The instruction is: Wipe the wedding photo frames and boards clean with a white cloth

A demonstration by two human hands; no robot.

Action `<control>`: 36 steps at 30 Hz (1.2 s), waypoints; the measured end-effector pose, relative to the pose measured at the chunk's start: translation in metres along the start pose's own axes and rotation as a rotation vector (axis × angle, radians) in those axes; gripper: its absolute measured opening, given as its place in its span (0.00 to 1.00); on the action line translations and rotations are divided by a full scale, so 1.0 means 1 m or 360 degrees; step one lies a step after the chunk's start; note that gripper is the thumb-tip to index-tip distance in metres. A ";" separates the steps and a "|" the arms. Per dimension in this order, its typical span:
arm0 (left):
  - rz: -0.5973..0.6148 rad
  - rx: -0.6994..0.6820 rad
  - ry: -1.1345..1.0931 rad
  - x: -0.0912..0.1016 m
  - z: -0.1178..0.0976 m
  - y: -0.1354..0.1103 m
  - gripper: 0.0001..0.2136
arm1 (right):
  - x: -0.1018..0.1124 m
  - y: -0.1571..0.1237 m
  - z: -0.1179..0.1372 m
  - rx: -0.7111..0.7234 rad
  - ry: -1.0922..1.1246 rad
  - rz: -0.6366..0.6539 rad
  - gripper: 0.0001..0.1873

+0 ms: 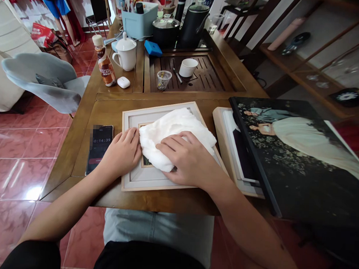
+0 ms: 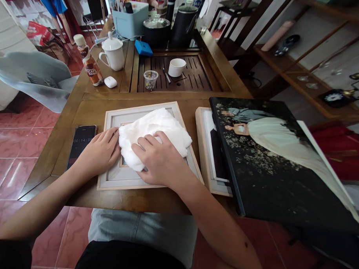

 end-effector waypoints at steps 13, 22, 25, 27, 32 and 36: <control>0.0014 0.0012 0.0032 -0.001 0.000 0.000 0.23 | 0.001 -0.001 -0.005 -0.0059 -0.0047 -0.0028 0.18; 0.0009 -0.0004 0.0041 -0.001 0.000 0.000 0.23 | 0.001 0.000 -0.002 -0.0045 -0.0017 -0.0018 0.17; 0.0011 0.0009 0.0065 0.000 0.000 0.000 0.24 | 0.001 -0.001 -0.004 -0.0067 -0.0040 -0.0022 0.17; 0.0011 0.0004 0.0065 0.000 0.000 0.000 0.24 | 0.000 0.000 -0.003 -0.0047 -0.0027 -0.0005 0.17; 0.0021 -0.0006 0.0050 -0.001 0.000 0.000 0.23 | 0.000 0.000 0.000 0.0002 0.0028 0.0013 0.17; 0.0003 -0.0002 0.0067 0.000 0.000 0.000 0.24 | 0.001 0.000 -0.003 -0.0058 -0.0011 -0.0023 0.17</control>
Point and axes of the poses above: each hand's wrist, its own y-axis towards the middle knuckle, its own x-axis out of the back of the hand, z = x × y, the point moved 9 cm from there along y, towards the middle knuckle, and after that the axes turned 14 degrees about y, right-handed, at the moved point
